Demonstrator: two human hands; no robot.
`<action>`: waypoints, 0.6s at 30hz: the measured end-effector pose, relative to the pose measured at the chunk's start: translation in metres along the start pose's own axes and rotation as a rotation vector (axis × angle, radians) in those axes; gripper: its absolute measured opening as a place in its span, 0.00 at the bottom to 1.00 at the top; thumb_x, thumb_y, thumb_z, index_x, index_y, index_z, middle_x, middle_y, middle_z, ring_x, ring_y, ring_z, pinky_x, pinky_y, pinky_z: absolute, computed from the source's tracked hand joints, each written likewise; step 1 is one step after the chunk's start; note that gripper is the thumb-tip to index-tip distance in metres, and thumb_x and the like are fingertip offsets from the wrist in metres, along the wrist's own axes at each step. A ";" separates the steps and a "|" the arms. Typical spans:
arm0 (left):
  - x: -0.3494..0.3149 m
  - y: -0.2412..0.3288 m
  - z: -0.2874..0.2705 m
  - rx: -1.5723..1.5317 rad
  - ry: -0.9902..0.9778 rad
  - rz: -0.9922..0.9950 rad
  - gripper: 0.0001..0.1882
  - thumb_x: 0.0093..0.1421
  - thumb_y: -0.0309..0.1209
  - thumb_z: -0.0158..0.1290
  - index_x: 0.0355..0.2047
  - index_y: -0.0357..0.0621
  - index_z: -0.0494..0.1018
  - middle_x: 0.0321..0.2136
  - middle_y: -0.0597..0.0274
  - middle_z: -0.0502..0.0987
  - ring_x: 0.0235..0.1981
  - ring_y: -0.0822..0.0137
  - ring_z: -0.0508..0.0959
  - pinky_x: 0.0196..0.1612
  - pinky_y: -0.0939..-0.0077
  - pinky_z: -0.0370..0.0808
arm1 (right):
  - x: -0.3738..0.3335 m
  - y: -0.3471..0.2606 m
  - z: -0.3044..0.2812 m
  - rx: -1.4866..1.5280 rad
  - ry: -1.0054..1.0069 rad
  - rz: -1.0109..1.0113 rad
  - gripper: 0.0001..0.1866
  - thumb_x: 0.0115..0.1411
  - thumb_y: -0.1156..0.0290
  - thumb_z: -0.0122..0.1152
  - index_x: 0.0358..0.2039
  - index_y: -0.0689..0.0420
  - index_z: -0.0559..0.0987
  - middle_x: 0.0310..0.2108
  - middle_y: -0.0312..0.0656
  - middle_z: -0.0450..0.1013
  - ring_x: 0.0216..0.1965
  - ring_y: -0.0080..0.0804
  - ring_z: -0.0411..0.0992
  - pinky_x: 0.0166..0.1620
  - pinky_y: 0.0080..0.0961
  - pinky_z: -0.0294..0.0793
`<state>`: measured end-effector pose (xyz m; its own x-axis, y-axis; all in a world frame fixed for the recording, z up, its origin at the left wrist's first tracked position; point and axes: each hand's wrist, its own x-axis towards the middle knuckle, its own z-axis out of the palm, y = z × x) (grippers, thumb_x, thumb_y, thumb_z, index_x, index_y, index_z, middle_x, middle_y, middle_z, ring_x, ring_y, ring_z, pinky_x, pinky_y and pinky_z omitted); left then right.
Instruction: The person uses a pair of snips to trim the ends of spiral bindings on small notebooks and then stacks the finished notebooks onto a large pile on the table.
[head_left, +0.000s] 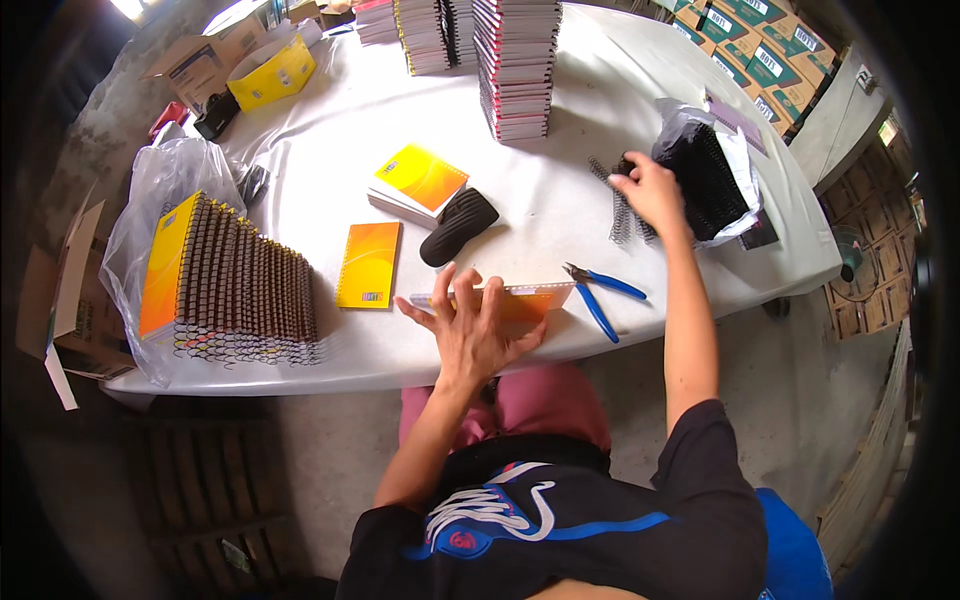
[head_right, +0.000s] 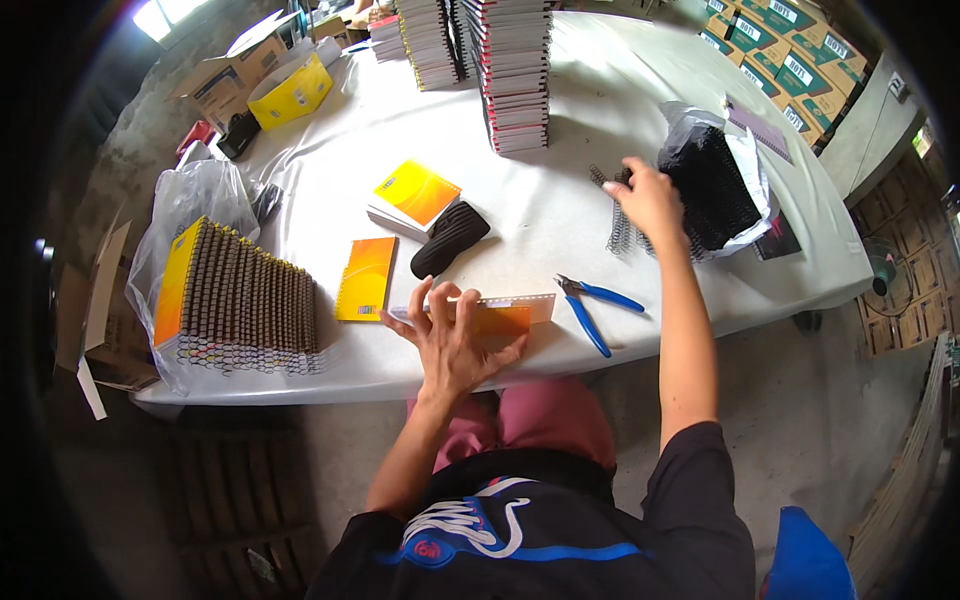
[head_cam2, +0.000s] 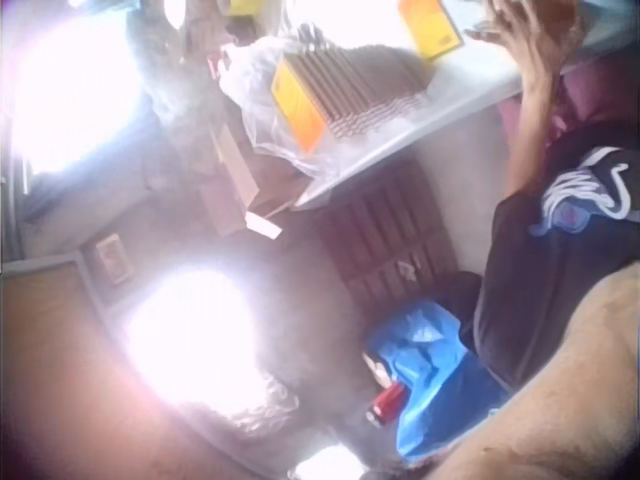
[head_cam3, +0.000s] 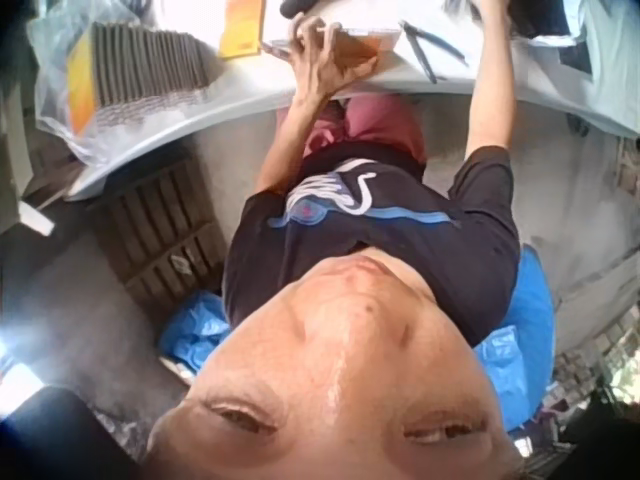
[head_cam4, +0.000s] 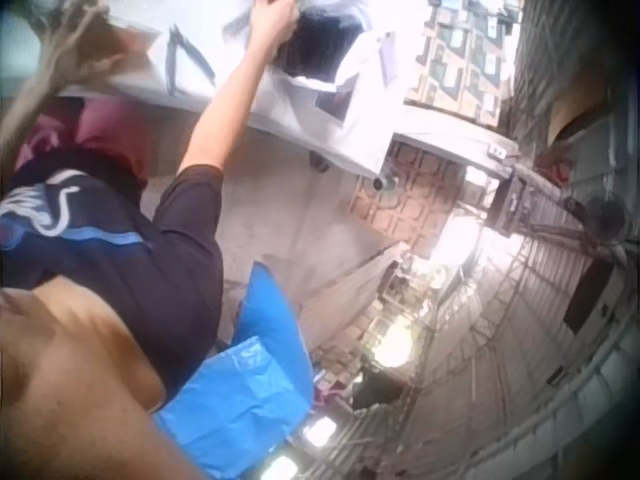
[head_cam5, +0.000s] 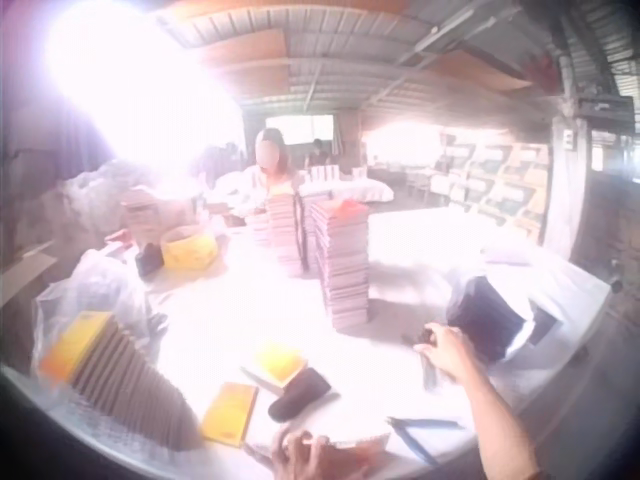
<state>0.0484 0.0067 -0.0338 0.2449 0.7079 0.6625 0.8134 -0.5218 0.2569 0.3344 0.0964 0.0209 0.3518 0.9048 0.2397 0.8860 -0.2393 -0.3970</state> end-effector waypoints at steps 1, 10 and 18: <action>-0.002 0.004 0.000 0.005 0.005 -0.033 0.40 0.34 0.65 0.58 0.39 0.50 0.65 0.40 0.56 0.63 0.57 0.53 0.56 0.57 0.38 0.27 | 0.004 0.007 0.017 -0.104 -0.018 -0.033 0.21 0.52 0.62 0.62 0.46 0.55 0.74 0.39 0.50 0.74 0.40 0.46 0.74 0.42 0.38 0.73; 0.011 0.021 0.026 -0.004 0.169 -0.174 0.43 0.33 0.71 0.54 0.30 0.41 0.62 0.37 0.55 0.63 0.53 0.53 0.59 0.53 0.28 0.32 | 0.014 0.008 0.010 -0.235 0.223 -0.258 0.17 0.50 0.82 0.48 0.43 0.63 0.72 0.36 0.55 0.72 0.39 0.52 0.72 0.44 0.39 0.72; -0.003 0.000 0.012 -0.005 0.098 -0.160 0.41 0.32 0.71 0.55 0.32 0.47 0.64 0.35 0.59 0.63 0.45 0.56 0.61 0.49 0.34 0.47 | -0.145 -0.051 -0.017 0.930 -0.421 -0.096 0.25 0.49 0.81 0.42 0.50 0.58 0.70 0.32 0.34 0.65 0.26 0.17 0.62 0.31 0.14 0.64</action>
<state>0.0546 0.0103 -0.0443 0.0598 0.7323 0.6783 0.8351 -0.4090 0.3680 0.2439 -0.0285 0.0218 -0.0015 0.9989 0.0474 0.2575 0.0462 -0.9652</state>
